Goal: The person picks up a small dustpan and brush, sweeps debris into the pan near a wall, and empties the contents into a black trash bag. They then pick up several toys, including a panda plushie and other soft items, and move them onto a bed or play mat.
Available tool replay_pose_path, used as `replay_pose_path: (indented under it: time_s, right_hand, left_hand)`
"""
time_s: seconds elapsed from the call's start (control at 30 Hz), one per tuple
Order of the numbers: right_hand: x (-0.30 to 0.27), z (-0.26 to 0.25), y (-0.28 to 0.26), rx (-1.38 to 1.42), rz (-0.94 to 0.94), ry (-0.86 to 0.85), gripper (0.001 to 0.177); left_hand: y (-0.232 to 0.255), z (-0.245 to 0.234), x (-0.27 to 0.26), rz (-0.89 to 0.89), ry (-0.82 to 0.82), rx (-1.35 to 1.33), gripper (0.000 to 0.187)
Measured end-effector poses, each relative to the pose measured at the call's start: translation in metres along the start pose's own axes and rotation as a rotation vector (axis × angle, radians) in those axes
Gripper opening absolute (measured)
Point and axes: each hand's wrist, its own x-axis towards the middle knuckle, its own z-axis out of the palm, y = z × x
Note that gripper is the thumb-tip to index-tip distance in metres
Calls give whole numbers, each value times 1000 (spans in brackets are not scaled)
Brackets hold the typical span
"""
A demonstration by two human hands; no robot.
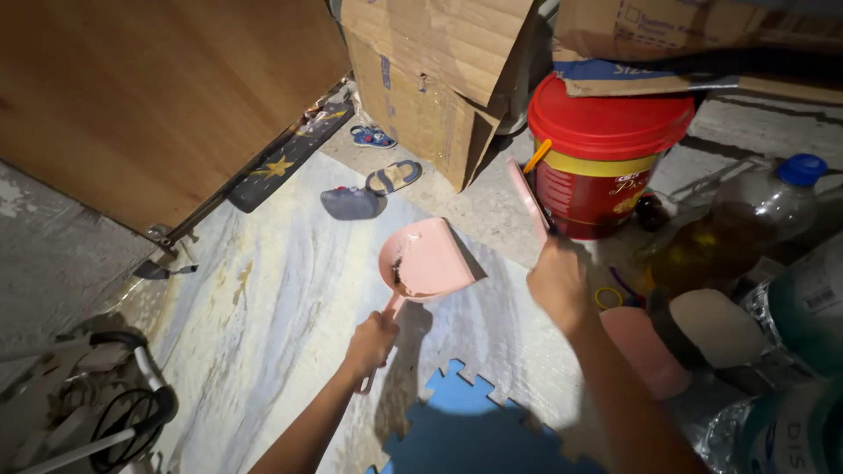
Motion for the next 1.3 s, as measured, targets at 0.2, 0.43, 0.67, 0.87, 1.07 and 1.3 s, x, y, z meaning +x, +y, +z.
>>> replay_pose_path:
  time_s: [0.2, 0.43, 0.67, 0.87, 1.07, 1.3]
  right_hand:
    - [135, 76, 6, -26, 87, 54, 34]
    - [181, 50, -21, -213, 85, -228, 33]
    - [150, -59, -24, -101, 140, -329, 38]
    - [135, -8, -22, 91, 341, -351, 44]
    - [26, -21, -25, -15, 83, -445, 30]
    - [19, 13, 10, -184, 65, 2, 22]
  left_hand:
    - [-12, 23, 65, -162, 87, 228, 37]
    - [-2, 28, 59, -204, -48, 545, 57]
    - [10, 17, 47, -45, -34, 527, 79]
    - [30, 15, 47, -294, -51, 441, 40]
    - [33, 12, 43, -292, -43, 417, 37]
    - [16, 21, 58, -275, -48, 425, 46]
